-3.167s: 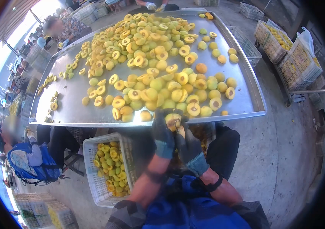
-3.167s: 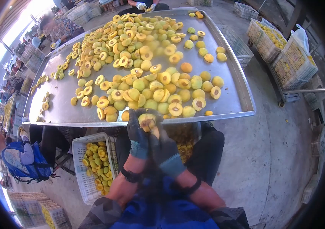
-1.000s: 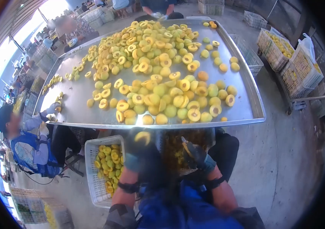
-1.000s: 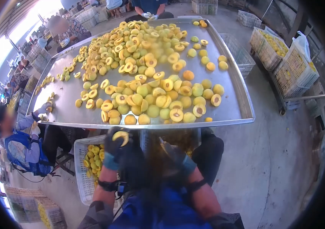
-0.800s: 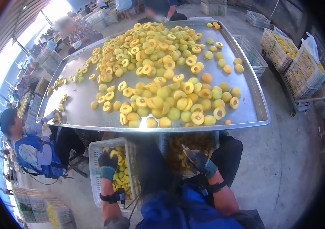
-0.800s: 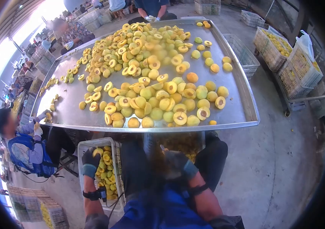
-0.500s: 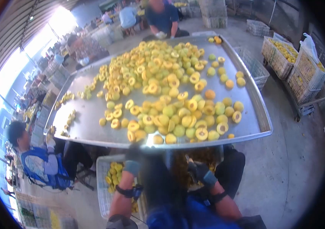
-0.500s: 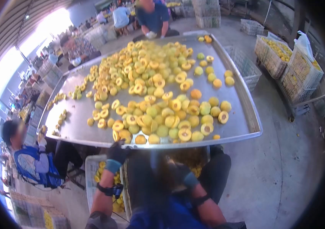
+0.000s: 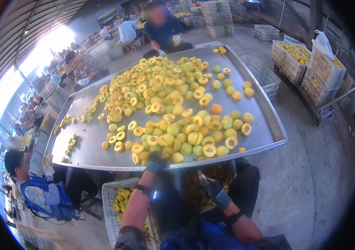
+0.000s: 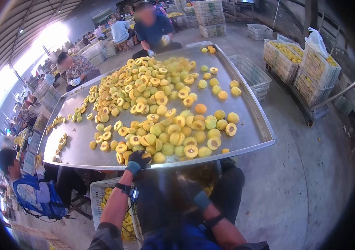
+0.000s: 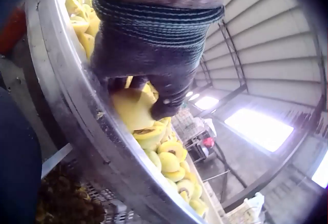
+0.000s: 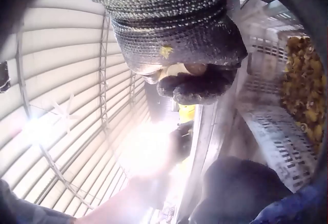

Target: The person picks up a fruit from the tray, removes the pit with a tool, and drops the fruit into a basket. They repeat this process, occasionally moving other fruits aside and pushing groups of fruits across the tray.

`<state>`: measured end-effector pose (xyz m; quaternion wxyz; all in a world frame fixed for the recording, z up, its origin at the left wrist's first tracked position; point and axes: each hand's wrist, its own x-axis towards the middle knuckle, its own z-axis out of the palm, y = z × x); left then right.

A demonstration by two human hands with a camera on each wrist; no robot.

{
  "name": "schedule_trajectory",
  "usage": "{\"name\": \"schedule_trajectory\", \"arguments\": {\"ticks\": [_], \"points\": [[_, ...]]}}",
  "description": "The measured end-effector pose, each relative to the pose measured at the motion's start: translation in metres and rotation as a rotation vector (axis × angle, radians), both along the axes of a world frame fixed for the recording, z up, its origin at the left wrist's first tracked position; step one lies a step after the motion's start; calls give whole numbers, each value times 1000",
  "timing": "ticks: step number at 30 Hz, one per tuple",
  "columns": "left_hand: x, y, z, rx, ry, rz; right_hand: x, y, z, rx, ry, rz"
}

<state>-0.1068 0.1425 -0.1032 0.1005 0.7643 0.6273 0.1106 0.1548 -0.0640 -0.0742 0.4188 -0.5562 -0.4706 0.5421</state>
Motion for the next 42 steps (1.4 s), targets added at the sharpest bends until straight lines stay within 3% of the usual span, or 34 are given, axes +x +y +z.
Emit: {"name": "schedule_trajectory", "arguments": {"ticks": [3,5,7,9,12,14,16,17,20,26,29,32,38,40,42], "points": [[-7,-24,39,-407,-1108,67,3,2,3,223,-250,-14],[6,-54,57,-193,-980,-35,4,2,8,289,-362,4],[25,-76,74,-88,-957,-60,4,4,27,221,-289,17],[49,-92,84,-126,-1070,-40,1,5,49,129,-149,15],[73,-110,93,-192,-1305,-83,-2,-2,65,238,-104,7],[86,-122,99,-184,-1465,-151,-5,-1,78,153,-17,-16],[85,-130,95,-304,-1597,-211,-6,0,96,-182,187,-71],[85,-134,93,-342,-1607,-232,-10,-1,102,-211,276,-108],[93,-136,89,-420,-1835,-248,-12,-1,111,-245,216,-111],[106,-144,101,-464,-1847,-167,-24,1,84,16,77,-130],[106,-143,109,-452,-1608,-210,-21,3,95,-12,21,-104],[111,-144,106,-524,-1833,-215,-15,6,90,-21,-22,-87],[127,-156,116,-396,-1878,-193,-20,3,84,45,-74,-170],[131,-155,114,-104,-1425,-207,-19,4,88,27,-121,-170],[134,-151,103,-68,-1408,-165,-20,6,87,46,-161,-203]]}}
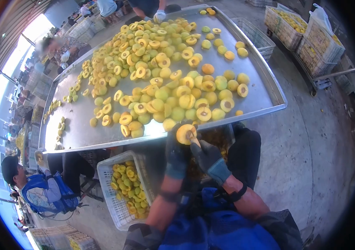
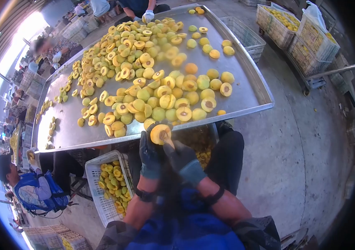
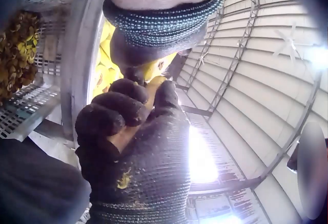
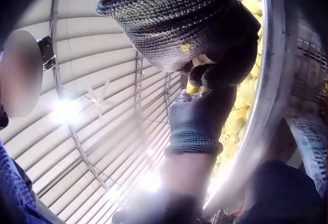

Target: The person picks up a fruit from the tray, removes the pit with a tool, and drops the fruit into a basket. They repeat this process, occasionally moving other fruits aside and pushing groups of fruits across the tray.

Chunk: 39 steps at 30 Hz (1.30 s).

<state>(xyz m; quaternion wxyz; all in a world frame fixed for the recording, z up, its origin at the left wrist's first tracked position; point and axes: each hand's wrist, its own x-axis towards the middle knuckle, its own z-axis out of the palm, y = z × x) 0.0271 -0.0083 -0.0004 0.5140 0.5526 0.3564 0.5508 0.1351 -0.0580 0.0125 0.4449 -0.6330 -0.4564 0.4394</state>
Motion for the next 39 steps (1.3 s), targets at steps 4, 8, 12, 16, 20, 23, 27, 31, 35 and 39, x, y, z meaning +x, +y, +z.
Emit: {"name": "schedule_trajectory", "arguments": {"ticks": [4,8,12,16,20,23,27,31,35,39], "points": [[-2,12,-30,-62,-116,-1,1,2,-13,62,-70,-50],[5,13,-28,-79,-90,132,-5,-2,-4,67,-174,-61],[6,14,-26,31,35,118,-6,0,-12,82,-109,-57],[10,6,-8,76,163,177,-8,-1,-8,49,-162,-32],[10,14,-12,-426,-506,53,-10,0,-3,2,-102,-16],[12,16,-1,-490,-428,94,-13,1,-11,60,-135,-20],[12,16,8,-388,-191,200,-14,2,-15,171,-319,45],[8,14,6,-363,-204,227,-15,-2,-39,385,-639,209],[2,14,19,-460,-241,224,-16,-7,-25,366,-699,292],[-4,16,3,-299,-52,236,-13,-9,-18,269,-262,307]]}}
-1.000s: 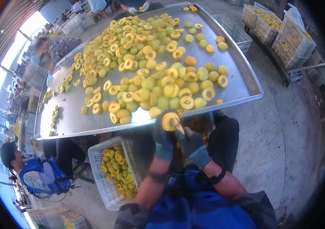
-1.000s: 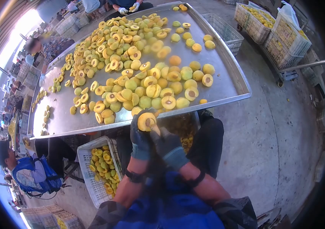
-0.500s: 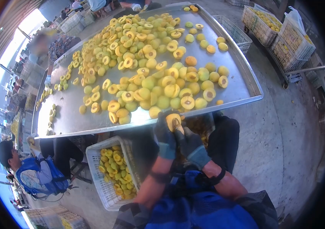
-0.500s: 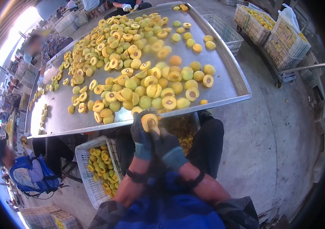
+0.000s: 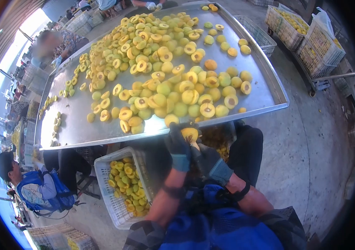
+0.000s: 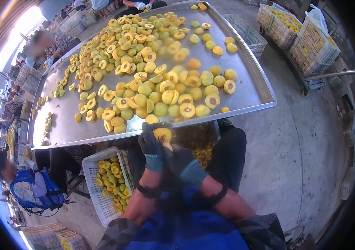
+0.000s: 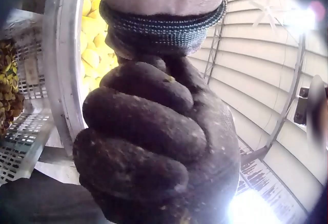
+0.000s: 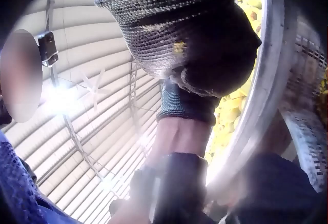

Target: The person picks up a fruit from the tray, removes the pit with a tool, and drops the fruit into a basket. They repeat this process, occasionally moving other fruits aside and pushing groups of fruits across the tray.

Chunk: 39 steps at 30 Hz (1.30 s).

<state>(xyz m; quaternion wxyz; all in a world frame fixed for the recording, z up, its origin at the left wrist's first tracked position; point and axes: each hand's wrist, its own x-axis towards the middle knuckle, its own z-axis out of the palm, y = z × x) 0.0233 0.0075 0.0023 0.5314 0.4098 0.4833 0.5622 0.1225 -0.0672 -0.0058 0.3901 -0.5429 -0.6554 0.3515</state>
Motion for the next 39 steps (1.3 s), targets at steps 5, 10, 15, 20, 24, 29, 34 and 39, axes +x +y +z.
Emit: {"name": "schedule_trajectory", "arguments": {"ticks": [5,10,15,20,24,29,34,39], "points": [[-9,9,-19,156,193,-29,11,4,7,-224,253,146],[-15,16,-6,117,135,-262,21,2,16,-261,378,262],[-14,19,-9,104,159,-323,20,5,14,-407,507,247],[-14,13,2,343,173,-418,34,-2,5,-1044,1398,422],[-7,5,-4,323,113,-356,34,-8,7,-1020,1454,445],[-4,2,-11,554,430,-252,40,-14,-2,-999,1440,429],[-3,3,-15,50,-117,-428,43,-14,-20,-1047,1420,397],[3,-5,-14,-75,-541,-421,43,-16,-31,-1026,1396,328]]}}
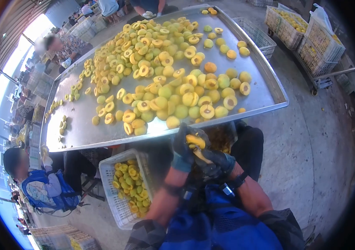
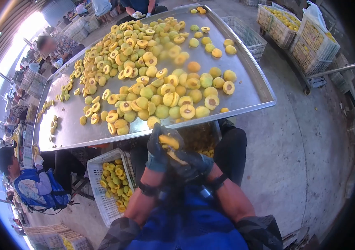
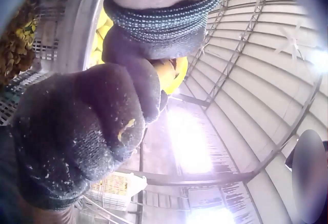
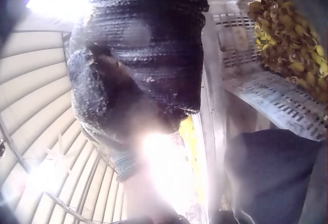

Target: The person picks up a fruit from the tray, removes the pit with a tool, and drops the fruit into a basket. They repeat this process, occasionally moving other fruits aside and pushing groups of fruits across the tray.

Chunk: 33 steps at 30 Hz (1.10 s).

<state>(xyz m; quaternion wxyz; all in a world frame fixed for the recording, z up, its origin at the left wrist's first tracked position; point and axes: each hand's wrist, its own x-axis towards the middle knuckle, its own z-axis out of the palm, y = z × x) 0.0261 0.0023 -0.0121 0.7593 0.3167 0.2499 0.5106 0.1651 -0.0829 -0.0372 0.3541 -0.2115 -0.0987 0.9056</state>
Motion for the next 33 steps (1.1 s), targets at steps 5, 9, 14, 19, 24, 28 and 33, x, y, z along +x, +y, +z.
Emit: {"name": "schedule_trajectory", "arguments": {"ticks": [5,9,14,19,24,28,33], "points": [[-5,4,-30,-260,-391,-44,4,7,-1,140,170,109],[-13,3,-13,-64,407,487,2,2,-1,57,297,-8],[-157,10,-43,370,1193,901,-5,16,-3,381,-923,-73],[-338,-32,-57,141,1997,698,-7,13,-44,451,-1088,-135],[-367,-70,-59,105,2104,858,-17,23,-61,428,-1195,-167],[-270,-37,-21,532,1825,719,-16,23,-34,172,-1002,-167],[-128,40,-18,735,1731,490,-9,25,-73,811,-1294,-169]]}}
